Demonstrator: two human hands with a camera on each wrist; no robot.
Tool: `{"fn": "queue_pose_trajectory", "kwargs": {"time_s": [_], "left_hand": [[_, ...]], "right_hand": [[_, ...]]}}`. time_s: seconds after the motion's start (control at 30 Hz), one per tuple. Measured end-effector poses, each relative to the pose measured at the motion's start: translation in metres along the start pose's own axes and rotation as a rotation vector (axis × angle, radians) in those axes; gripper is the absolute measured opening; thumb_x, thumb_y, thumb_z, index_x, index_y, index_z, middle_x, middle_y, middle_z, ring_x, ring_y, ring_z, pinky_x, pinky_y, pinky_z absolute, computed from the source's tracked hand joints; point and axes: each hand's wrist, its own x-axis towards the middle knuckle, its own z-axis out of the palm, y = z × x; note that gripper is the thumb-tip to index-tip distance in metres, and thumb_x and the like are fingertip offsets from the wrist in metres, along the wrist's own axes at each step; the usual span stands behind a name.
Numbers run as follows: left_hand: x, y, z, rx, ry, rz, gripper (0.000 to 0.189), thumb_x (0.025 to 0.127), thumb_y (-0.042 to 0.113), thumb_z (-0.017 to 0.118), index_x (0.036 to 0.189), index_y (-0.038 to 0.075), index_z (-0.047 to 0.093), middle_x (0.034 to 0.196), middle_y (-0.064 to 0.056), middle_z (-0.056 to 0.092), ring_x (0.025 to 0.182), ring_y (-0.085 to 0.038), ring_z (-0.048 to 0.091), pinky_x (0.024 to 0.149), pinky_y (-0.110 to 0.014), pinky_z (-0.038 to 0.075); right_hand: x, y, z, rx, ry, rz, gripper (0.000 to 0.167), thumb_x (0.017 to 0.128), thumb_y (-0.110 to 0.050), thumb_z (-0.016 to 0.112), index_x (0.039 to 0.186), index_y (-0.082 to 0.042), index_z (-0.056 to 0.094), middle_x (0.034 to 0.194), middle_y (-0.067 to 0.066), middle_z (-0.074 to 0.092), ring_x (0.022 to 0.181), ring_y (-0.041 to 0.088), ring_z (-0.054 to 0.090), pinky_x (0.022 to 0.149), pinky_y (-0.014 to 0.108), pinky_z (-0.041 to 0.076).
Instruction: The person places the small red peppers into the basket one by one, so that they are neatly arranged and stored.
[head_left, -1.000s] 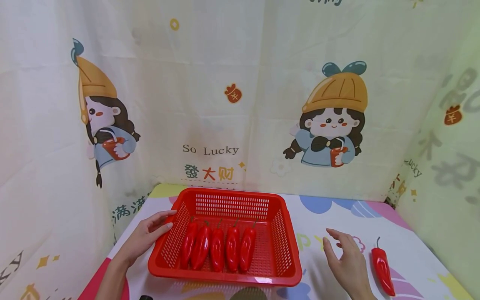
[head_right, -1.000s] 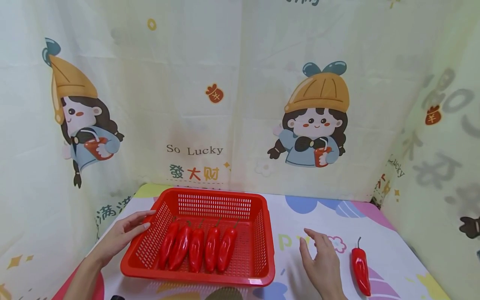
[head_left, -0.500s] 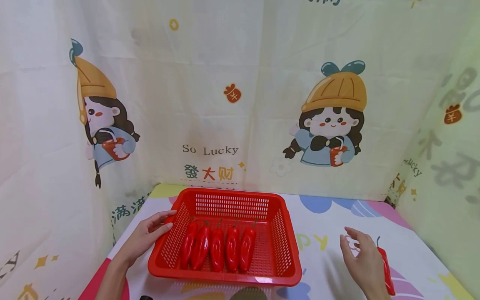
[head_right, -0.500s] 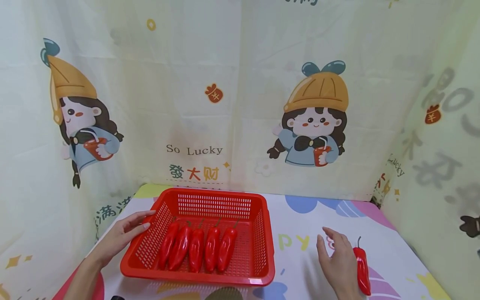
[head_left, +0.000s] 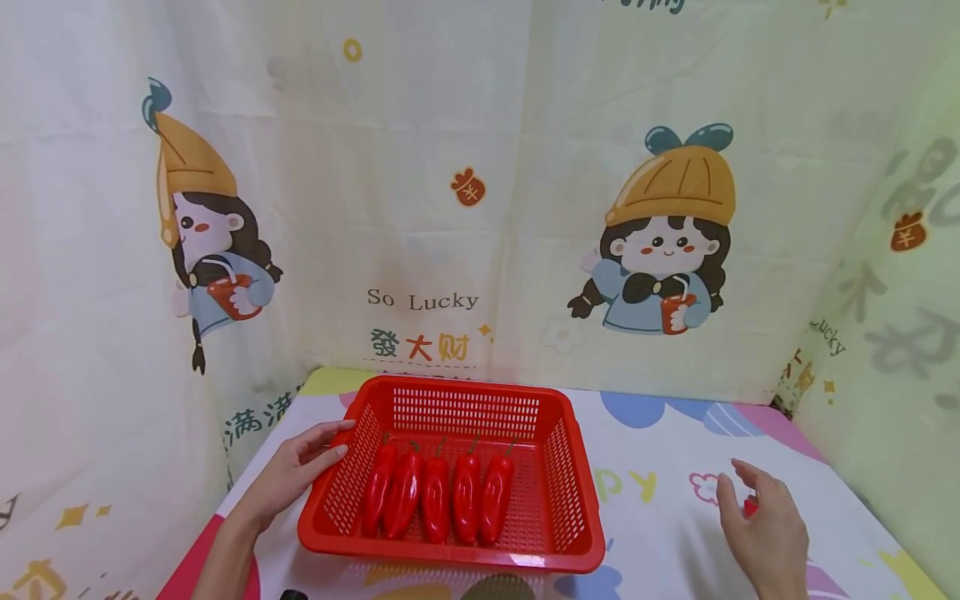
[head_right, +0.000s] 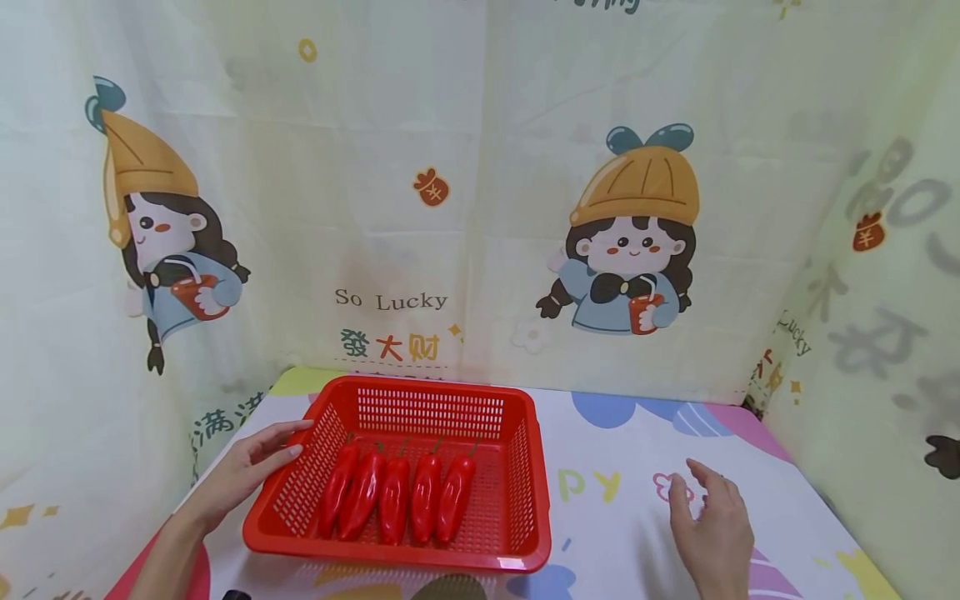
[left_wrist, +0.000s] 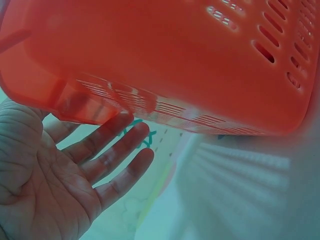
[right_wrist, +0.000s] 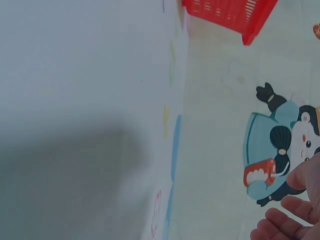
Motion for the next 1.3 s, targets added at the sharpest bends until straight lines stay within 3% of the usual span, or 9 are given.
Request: {"fn": "queue_pose_trajectory", "kwargs": {"time_s": [0.07, 0.1, 0.43, 0.63, 0.87, 1.07, 1.3], "left_hand": [[0.000, 0.000, 0.000, 0.001, 0.001, 0.000, 0.061, 0.098, 0.033, 0.068, 0.152, 0.013, 0.048, 0.148, -0.021, 0.053, 0.120, -0.031, 0.062, 0.086, -0.039, 0.062], [0.000, 0.000, 0.000, 0.001, 0.002, 0.000, 0.061, 0.098, 0.033, 0.068, 0.152, 0.013, 0.048, 0.148, -0.021, 0.054, 0.120, -0.031, 0.062, 0.086, -0.039, 0.062], [-0.001, 0.000, 0.001, -0.001, 0.005, -0.008, 0.061, 0.098, 0.033, 0.069, 0.152, 0.013, 0.049, 0.147, -0.020, 0.054, 0.120, -0.030, 0.062, 0.085, -0.039, 0.062], [-0.001, 0.001, 0.000, -0.006, 0.006, -0.002, 0.062, 0.097, 0.032, 0.070, 0.152, 0.013, 0.049, 0.147, -0.020, 0.054, 0.120, -0.031, 0.062, 0.085, -0.039, 0.062], [0.000, 0.000, 0.000, -0.018, 0.001, -0.005, 0.062, 0.097, 0.032, 0.070, 0.152, 0.013, 0.049, 0.147, -0.021, 0.054, 0.118, -0.030, 0.063, 0.084, -0.040, 0.062], [0.001, -0.001, -0.001, -0.019, -0.001, 0.005, 0.061, 0.098, 0.032, 0.070, 0.152, 0.013, 0.048, 0.147, -0.021, 0.054, 0.118, -0.030, 0.063, 0.084, -0.040, 0.062], [0.001, -0.001, 0.000, -0.009, 0.003, -0.005, 0.062, 0.097, 0.033, 0.070, 0.152, 0.013, 0.049, 0.146, -0.020, 0.054, 0.117, -0.029, 0.063, 0.084, -0.039, 0.062]], "right_hand": [[0.002, 0.002, -0.003, -0.027, -0.042, 0.048, 0.038, 0.096, -0.009, 0.064, 0.129, 0.008, 0.060, 0.122, 0.034, 0.061, 0.108, 0.047, 0.057, 0.091, 0.057, 0.048], [0.003, 0.003, -0.004, -0.037, -0.055, 0.066, 0.039, 0.096, -0.010, 0.064, 0.131, 0.008, 0.059, 0.124, 0.035, 0.060, 0.110, 0.048, 0.056, 0.093, 0.065, 0.045], [0.009, 0.021, -0.009, -0.121, -0.163, 0.245, 0.047, 0.099, -0.017, 0.059, 0.138, 0.008, 0.050, 0.131, 0.037, 0.052, 0.120, 0.050, 0.048, 0.101, 0.070, 0.040], [0.008, 0.038, -0.010, -0.136, -0.199, 0.267, 0.052, 0.097, -0.020, 0.059, 0.136, 0.011, 0.047, 0.128, 0.041, 0.048, 0.119, 0.053, 0.045, 0.097, 0.070, 0.039], [0.007, 0.053, -0.007, -0.172, -0.302, 0.329, 0.059, 0.096, -0.023, 0.059, 0.138, 0.013, 0.040, 0.131, 0.043, 0.041, 0.123, 0.057, 0.037, 0.103, 0.072, 0.034], [0.007, 0.061, -0.002, -0.162, -0.294, 0.334, 0.058, 0.096, -0.024, 0.059, 0.137, 0.013, 0.041, 0.129, 0.043, 0.043, 0.121, 0.057, 0.038, 0.101, 0.071, 0.036], [0.007, 0.069, 0.005, -0.180, -0.343, 0.403, 0.060, 0.097, -0.024, 0.059, 0.139, 0.012, 0.038, 0.131, 0.043, 0.039, 0.121, 0.057, 0.037, 0.103, 0.071, 0.035]]}}
